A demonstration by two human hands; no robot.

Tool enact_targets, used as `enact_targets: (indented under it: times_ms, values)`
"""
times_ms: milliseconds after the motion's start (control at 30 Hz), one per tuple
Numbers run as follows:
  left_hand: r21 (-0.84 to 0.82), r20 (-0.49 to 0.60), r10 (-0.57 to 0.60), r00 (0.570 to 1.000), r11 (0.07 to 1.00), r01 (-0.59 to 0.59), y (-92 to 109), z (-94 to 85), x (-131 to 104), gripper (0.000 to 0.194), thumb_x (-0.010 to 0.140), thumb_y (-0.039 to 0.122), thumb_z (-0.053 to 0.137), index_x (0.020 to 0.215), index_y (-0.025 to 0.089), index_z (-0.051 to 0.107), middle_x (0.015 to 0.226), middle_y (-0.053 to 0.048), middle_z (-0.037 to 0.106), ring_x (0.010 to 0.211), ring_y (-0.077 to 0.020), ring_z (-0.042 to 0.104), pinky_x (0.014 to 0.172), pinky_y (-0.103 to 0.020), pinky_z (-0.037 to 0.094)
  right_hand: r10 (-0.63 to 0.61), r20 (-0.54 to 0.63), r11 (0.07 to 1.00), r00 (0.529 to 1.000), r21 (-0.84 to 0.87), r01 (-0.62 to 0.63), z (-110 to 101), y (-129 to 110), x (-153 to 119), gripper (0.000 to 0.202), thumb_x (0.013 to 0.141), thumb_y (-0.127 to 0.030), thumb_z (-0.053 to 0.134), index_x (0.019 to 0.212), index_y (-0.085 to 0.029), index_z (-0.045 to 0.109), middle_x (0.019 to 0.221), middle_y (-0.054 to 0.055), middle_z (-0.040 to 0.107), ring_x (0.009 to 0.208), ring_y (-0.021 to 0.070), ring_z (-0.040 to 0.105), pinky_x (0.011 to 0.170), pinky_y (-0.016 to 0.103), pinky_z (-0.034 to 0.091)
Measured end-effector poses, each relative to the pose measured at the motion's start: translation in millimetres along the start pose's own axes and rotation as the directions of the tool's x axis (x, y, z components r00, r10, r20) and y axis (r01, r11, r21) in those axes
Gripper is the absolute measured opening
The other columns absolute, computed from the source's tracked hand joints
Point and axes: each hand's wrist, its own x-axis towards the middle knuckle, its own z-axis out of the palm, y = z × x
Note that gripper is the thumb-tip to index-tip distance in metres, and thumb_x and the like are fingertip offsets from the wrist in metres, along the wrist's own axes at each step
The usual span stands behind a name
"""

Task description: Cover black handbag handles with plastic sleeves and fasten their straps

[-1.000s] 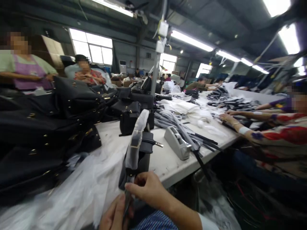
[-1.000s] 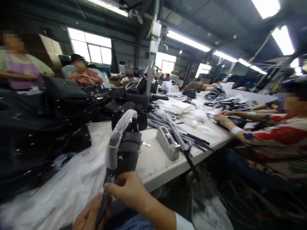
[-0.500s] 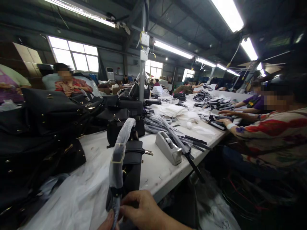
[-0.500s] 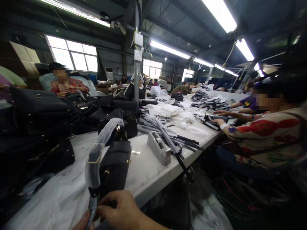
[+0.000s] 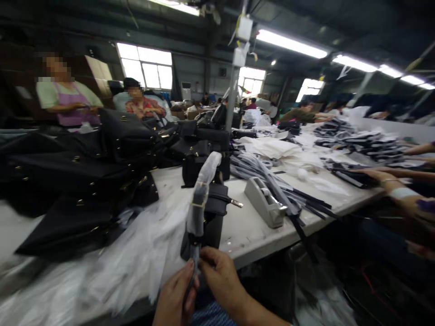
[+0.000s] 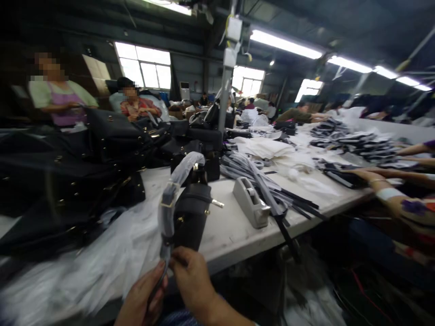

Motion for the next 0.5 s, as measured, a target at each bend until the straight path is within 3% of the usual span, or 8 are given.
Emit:
enact_targets:
  times_ms: [67, 333, 500]
  values:
    - [-0.053, 0.009, -0.016, 1.0, 0.998, 0.017, -0.5, 4.0, -3.0, 0.058, 0.071, 0.073, 0.066, 0.065, 0.017, 0.053, 0.045, 0.01, 0.031, 0.036, -0.0021, 0.02, 0.036, -0.013, 0.013, -0.003, 0.008, 1.0, 1.0, -0.026, 0.003, -1.4, 0.2, -1.2, 0.019, 0.084, -0.028, 0.061, 0.086, -0.017, 0.076, 0.078, 0.003, 0.071, 0.079, 0.021, 0.064, 0.074, 0.028, 0.048]
    - [-0.117, 0.075, 0.035, 0.997, 0.993, -0.027, -3.2, 12.3, -7.1, 0.055, 0.081, 0.069, 0.057, 0.066, 0.017, 0.054, 0.04, 0.009, 0.034, 0.033, -0.0031, 0.018, 0.033, -0.016, 0.011, 0.071, 0.037, 0.991, 0.997, -0.119, -0.066, -1.5, -6.7, 2.3, 0.02, 0.083, -0.029, 0.063, 0.093, -0.017, 0.074, 0.088, 0.007, 0.075, 0.084, 0.0241, 0.067, 0.077, 0.03, 0.05]
    - [-0.109, 0.031, 0.096, 0.995, 0.99, -0.092, -4.3, 13.0, -5.1, 0.056, 0.082, 0.07, 0.055, 0.064, 0.016, 0.054, 0.039, 0.008, 0.037, 0.033, -0.0037, 0.02, 0.033, -0.018, 0.012, 0.076, 0.084, 0.966, 0.994, -0.252, -0.053, -8.3, -19.1, 9.1, 0.022, 0.081, -0.031, 0.065, 0.091, -0.015, 0.077, 0.082, 0.008, 0.075, 0.079, 0.0264, 0.067, 0.075, 0.034, 0.049]
